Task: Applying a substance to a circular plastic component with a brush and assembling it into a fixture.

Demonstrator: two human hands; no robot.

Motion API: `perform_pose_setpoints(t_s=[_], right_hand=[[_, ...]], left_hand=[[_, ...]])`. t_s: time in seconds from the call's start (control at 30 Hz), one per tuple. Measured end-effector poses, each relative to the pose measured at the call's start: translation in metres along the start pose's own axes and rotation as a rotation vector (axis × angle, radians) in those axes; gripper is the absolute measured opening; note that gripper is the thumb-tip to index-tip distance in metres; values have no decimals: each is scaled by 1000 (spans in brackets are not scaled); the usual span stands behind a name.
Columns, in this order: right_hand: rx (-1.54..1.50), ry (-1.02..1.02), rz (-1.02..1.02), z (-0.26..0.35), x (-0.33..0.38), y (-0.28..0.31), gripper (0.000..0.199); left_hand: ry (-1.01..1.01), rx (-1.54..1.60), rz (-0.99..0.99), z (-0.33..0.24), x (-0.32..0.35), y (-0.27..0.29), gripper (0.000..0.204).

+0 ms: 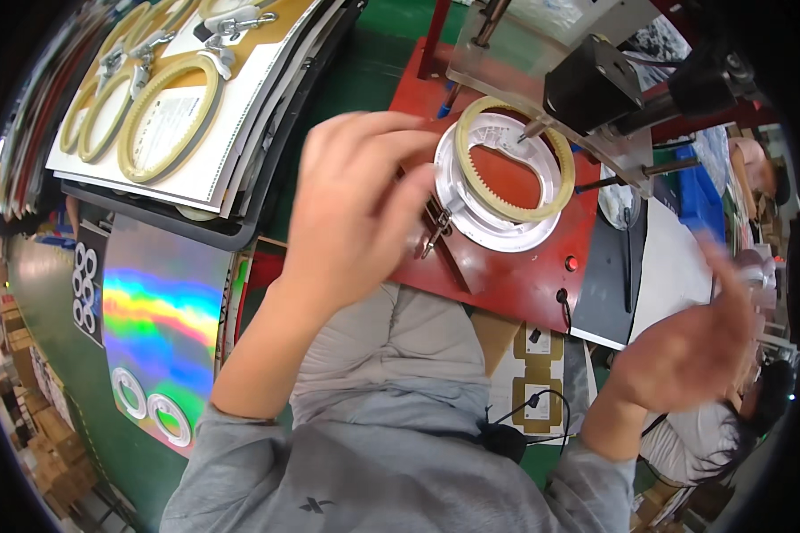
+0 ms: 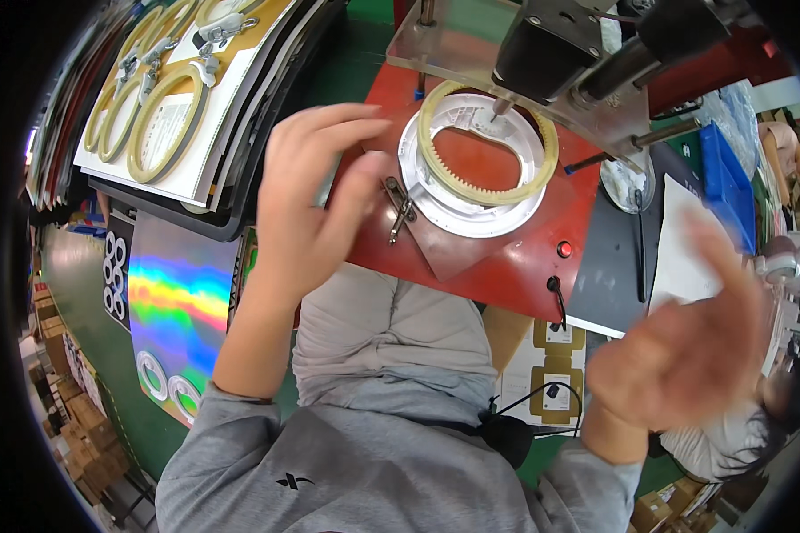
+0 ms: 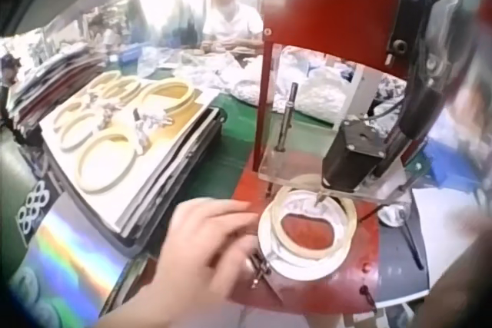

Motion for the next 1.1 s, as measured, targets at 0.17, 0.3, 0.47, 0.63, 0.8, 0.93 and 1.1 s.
perform_pose_setpoints(t_s=[0.17, 0.3, 0.47, 0.63, 0.8, 0.93, 1.1], right_hand=[[287, -527, 632, -12, 89, -10, 45], [436, -474, 757, -6, 88, -2, 49], [467, -485, 831, -4, 88, -3, 52], [526, -374, 906, -2, 70, -3, 53], [446, -303, 658, -15, 55, -8, 35], [232, -319, 297, -14, 46, -27, 24], [96, -331, 235, -23, 42, -48, 17]], left_hand=[[358, 316, 6, 18, 35, -14, 36], [529, 530, 49, 23, 42, -24, 44], [600, 603, 39, 25, 45, -27, 44], [596, 565, 48, 26, 45, -28, 44], [557, 442, 78, 26, 46, -23, 46], [494, 419, 95, 22, 41, -22, 47], [465, 341, 100, 14, 32, -13, 43]])
Point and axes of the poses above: each hand's wrist, its own x-axis away from the middle knuckle, its own y-axis out of the back of the hand, z = x × y, the point moved 1 cm from there along -x, towards the middle knuckle, and after that the axes turned 1 degree about y, right-handed, at the moved point
